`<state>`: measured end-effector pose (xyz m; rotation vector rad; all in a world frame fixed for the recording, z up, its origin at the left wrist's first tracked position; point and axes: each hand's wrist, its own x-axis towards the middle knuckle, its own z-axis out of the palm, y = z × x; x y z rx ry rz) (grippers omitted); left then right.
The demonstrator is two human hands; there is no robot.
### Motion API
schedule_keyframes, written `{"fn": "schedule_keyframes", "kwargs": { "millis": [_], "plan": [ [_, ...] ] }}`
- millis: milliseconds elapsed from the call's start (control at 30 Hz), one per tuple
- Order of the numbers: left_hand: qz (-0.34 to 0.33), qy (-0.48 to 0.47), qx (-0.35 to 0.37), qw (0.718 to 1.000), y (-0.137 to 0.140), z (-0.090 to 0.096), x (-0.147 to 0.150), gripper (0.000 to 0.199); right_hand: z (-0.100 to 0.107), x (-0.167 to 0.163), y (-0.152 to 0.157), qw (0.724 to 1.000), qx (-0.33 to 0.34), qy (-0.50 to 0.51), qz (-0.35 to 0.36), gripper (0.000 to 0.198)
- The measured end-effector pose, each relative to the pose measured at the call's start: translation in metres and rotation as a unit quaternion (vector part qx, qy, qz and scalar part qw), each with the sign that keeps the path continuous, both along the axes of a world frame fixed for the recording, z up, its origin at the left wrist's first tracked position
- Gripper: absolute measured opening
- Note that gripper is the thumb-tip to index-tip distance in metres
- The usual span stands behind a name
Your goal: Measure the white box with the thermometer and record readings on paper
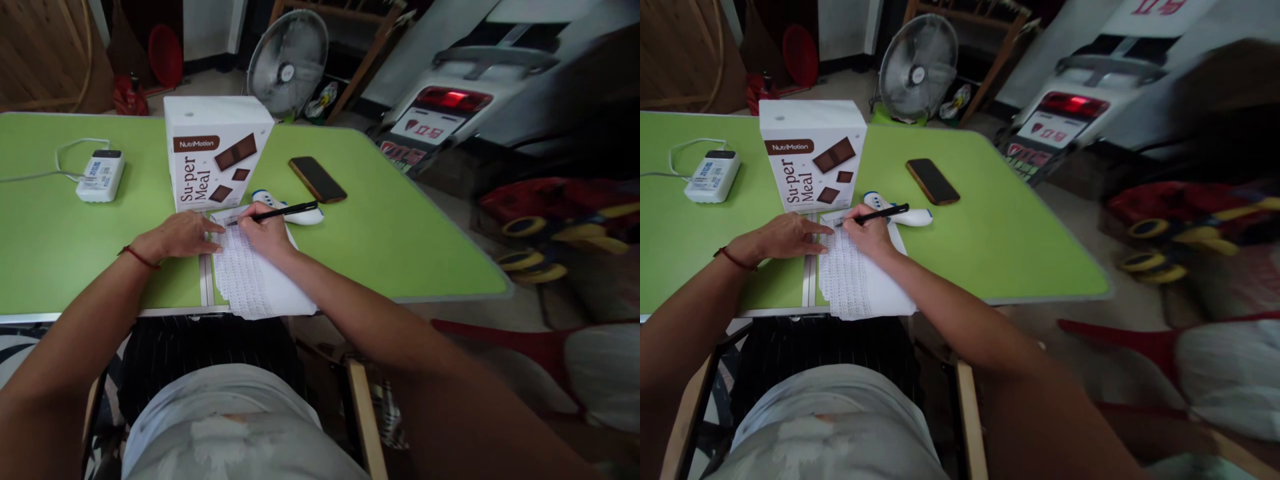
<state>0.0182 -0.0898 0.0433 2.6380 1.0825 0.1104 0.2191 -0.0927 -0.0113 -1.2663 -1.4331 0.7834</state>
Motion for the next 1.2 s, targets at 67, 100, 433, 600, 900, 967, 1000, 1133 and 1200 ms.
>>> {"fn": "schedule_keyframes", "kwargs": {
  "millis": [67,100,433,600,900,967,1000,1133,1200],
  "plan": [
    [-0.004,-0.005,-0.005,1.0,0.0006,-0.001,-0.0001,0.046,-0.0018,0.0005,0.001,1.0,0.001,-0.002,0.003,0.013],
    [-0.002,-0.004,-0.008,1.0,0.0008,-0.001,0.0,0.046,-0.0025,0.0006,0.0013,1.0,0.001,-0.002,0.001,0.013],
    [0.008,0.026,-0.014,1.0,-0.0015,0.0037,0.0031,0.049,-0.0025,0.0001,0.0012,1.0,0.001,-0.017,0.019,0.009],
    [-0.009,0.001,0.001,1.0,0.0,0.0014,0.0006,0.044,-0.0043,0.001,0.0023,0.999,0.002,-0.029,0.034,0.009],
    [0.0,0.002,-0.014,1.0,-0.0002,0.0017,0.001,0.047,-0.0033,-0.0004,0.0031,0.999,-0.001,-0.04,0.031,0.012],
    [0.003,0.008,-0.017,1.0,-0.0003,0.0017,0.0011,0.049,-0.0027,-0.0009,0.0025,0.999,0.002,-0.037,0.029,0.012],
    [0.004,0.011,-0.018,1.0,-0.0003,0.0017,0.001,0.05,-0.0024,-0.0009,0.0023,0.999,0.003,-0.038,0.029,0.013],
    [0.0,0.009,-0.01,1.0,-0.0003,0.0022,0.0008,0.047,-0.0025,-0.0006,0.0019,0.999,-0.005,-0.034,0.03,0.013],
    [-0.002,0.01,-0.009,1.0,-0.0006,0.0028,0.0009,0.046,-0.0036,-0.0004,0.0025,0.999,-0.008,-0.025,0.024,0.013]
  ]
}}
